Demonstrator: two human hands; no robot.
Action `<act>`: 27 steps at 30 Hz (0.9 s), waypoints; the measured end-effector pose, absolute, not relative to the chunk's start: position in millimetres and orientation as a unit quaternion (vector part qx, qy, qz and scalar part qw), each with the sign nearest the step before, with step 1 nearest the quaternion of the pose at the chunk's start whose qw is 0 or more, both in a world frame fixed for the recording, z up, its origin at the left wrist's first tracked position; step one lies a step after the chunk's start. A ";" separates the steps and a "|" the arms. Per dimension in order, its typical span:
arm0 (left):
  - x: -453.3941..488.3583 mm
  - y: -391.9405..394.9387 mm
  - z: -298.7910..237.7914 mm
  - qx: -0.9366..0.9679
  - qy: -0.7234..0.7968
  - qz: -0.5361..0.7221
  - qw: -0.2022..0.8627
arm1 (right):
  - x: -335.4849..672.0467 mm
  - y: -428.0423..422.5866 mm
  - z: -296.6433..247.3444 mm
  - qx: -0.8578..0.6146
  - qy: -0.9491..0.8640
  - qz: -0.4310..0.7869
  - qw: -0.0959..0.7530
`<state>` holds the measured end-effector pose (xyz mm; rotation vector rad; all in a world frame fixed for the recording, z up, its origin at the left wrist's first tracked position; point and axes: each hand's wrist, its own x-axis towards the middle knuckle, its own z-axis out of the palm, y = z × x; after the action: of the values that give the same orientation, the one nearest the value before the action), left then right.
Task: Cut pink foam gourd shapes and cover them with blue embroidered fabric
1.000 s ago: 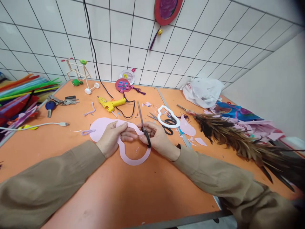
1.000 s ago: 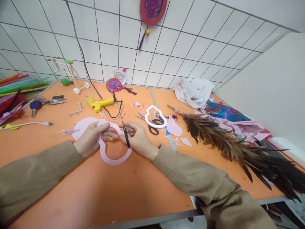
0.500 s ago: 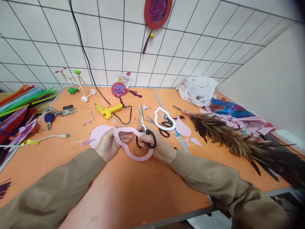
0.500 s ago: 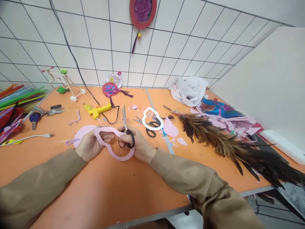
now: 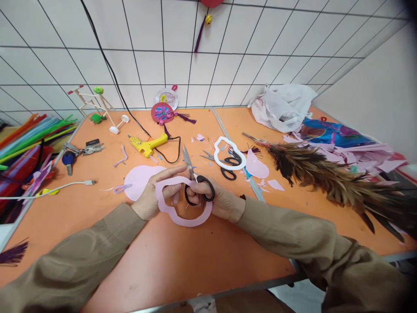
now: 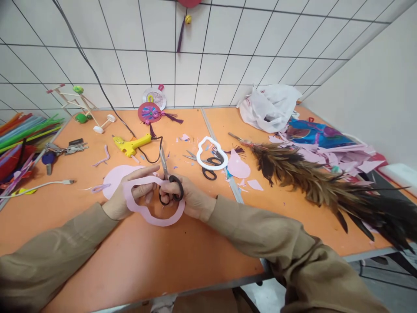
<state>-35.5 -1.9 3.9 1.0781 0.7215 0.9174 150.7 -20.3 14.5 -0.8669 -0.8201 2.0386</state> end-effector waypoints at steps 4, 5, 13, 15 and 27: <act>-38.1 1.0 7.8 0.575 0.306 0.422 0.631 | 150.0 -21.2 13.7 -0.344 -0.331 0.798 0.368; -38.0 1.7 8.0 0.594 0.293 0.426 0.617 | 149.7 -21.2 13.4 -0.345 -0.328 0.799 0.368; -38.1 2.7 6.8 0.616 0.300 0.451 0.572 | 155.0 -21.7 15.6 -0.321 -0.393 0.778 0.370; -39.2 1.7 6.3 0.583 0.317 0.444 0.602 | 160.9 -19.4 16.1 -0.315 -0.437 0.754 0.376; -37.9 0.9 6.1 0.375 0.283 0.398 0.788 | 185.8 1.4 18.7 -0.379 -0.580 0.612 0.380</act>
<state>-37.9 0.9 6.1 0.8080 0.6088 0.8564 185.8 1.4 18.7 -0.9679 -1.4811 1.5637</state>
